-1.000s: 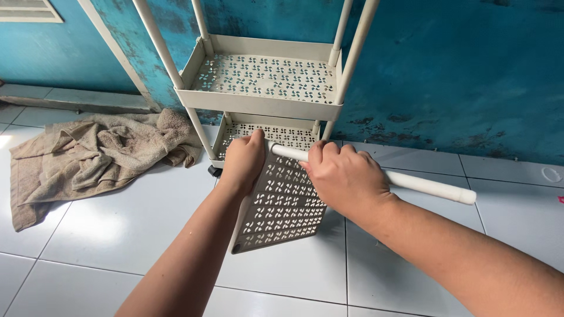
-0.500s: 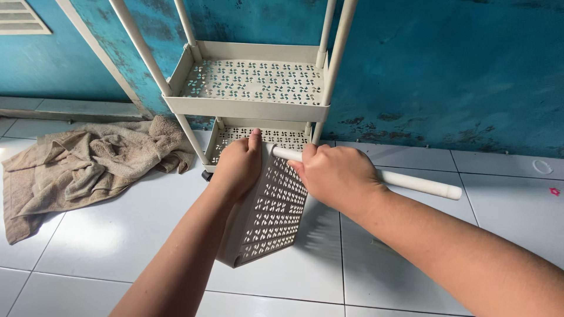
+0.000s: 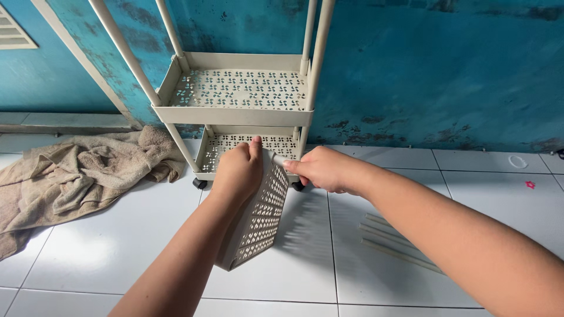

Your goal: The person assembles a white plastic rolling cart by inserting vertical poles into perforated shelves and securing each shelf onto the frame. They align and press the components together to complete the cart.

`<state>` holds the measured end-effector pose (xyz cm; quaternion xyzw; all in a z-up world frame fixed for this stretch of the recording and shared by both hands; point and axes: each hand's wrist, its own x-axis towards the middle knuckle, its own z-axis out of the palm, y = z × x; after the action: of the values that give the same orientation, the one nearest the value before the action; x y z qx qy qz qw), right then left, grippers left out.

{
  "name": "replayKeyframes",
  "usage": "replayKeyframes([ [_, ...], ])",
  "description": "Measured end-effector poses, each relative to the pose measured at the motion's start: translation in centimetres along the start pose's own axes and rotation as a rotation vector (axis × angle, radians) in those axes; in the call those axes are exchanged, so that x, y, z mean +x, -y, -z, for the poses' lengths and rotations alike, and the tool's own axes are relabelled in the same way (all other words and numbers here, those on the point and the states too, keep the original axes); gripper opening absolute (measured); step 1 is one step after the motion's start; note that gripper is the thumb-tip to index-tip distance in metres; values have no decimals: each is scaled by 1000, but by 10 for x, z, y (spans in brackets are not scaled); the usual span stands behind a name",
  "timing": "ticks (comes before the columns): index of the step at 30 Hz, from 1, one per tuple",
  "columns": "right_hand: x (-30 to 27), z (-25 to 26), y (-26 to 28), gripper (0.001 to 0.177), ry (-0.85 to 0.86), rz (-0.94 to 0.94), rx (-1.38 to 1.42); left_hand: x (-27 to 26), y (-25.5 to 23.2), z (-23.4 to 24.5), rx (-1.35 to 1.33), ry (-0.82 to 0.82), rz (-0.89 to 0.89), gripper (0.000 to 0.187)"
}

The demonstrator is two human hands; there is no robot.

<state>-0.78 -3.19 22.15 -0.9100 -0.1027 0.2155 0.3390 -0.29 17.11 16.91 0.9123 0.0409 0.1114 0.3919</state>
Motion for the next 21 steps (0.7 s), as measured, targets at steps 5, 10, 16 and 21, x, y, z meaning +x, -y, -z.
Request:
replayKeyframes([
  [5, -4, -21, -13, 39, -443, 333, -458, 13, 9, 0, -22, 83, 53, 68],
  [10, -9, -33, -31, 24, -984, 721, -1022, 24, 17, 7, -93, 97, 170, 67],
  [16, -3, -16, -40, 37, -898, 726, -1015, 28, 18, 6, -43, 93, 161, 67],
  [21, 1, -19, -22, 42, -690, 490, -759, 34, 15, 7, 88, 44, 12, 64],
])
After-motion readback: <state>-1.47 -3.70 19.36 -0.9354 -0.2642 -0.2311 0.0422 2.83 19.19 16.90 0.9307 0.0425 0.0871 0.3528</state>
